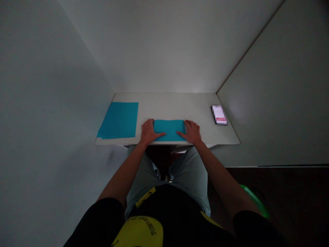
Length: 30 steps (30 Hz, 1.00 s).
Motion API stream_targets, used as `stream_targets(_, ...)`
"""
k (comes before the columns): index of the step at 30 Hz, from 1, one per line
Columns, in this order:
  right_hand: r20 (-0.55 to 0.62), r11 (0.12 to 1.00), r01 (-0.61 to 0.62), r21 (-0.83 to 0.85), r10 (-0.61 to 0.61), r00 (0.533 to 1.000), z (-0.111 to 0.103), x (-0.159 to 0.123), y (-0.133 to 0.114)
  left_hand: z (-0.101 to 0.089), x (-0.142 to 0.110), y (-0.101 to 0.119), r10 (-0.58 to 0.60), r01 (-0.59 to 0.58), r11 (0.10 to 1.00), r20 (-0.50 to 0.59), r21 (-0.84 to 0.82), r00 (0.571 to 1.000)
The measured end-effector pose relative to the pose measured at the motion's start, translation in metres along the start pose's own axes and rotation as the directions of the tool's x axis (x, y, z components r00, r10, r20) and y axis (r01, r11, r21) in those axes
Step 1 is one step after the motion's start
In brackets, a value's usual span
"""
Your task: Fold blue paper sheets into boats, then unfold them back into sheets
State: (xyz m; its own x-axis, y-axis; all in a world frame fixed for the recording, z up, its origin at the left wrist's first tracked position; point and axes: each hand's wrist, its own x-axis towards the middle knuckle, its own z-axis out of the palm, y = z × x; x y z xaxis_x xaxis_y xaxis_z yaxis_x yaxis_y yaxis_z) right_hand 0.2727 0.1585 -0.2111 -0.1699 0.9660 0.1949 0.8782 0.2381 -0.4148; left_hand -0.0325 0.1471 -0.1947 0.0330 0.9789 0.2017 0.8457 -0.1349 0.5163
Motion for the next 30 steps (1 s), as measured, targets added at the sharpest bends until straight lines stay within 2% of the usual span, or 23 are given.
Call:
stream_targets(8,0.013,0.993,0.055,0.106,-0.057,0.998,-0.003,0.0,0.001,0.002,-0.001,-0.001,0.077,-0.066,0.988,0.072,-0.141,0.994)
stream_targets(12,-0.001,0.984,0.075,0.161,-0.076,0.997,-0.002,0.001,0.002,0.003,-0.002,0.0,0.113,-0.098,0.985,0.103,-0.14,0.988)
stream_targets(14,-0.001,0.983,0.098,0.158,-0.1,0.995,-0.001,0.0,-0.002,0.003,-0.004,0.003,0.185,-0.168,0.977,0.134,-0.129,0.973)
stream_targets(17,0.059,0.976,0.181,0.121,-0.189,0.98,0.001,-0.007,-0.014,0.003,-0.009,0.006,0.321,-0.306,0.947,0.226,-0.1,0.92)
stream_targets(20,0.167,0.942,0.327,0.071,-0.335,0.927,0.002,-0.019,-0.026,0.005,-0.016,0.009,0.396,-0.4,0.915,0.307,-0.054,0.865)
stream_targets(22,0.209,0.922,0.385,0.036,-0.383,0.9,0.002,-0.027,-0.031,0.005,-0.02,0.009,0.423,-0.439,0.898,0.331,-0.029,0.844)
stream_targets(26,0.234,0.916,0.402,0.001,-0.391,0.89,0.001,-0.034,-0.033,0.004,-0.025,0.009,0.433,-0.46,0.888,0.346,-0.006,0.832)
stream_targets(30,0.258,0.919,0.395,0.0,-0.381,0.888,-0.001,-0.034,-0.029,0.0,-0.027,0.005,0.427,-0.44,0.897,0.325,-0.036,0.844)
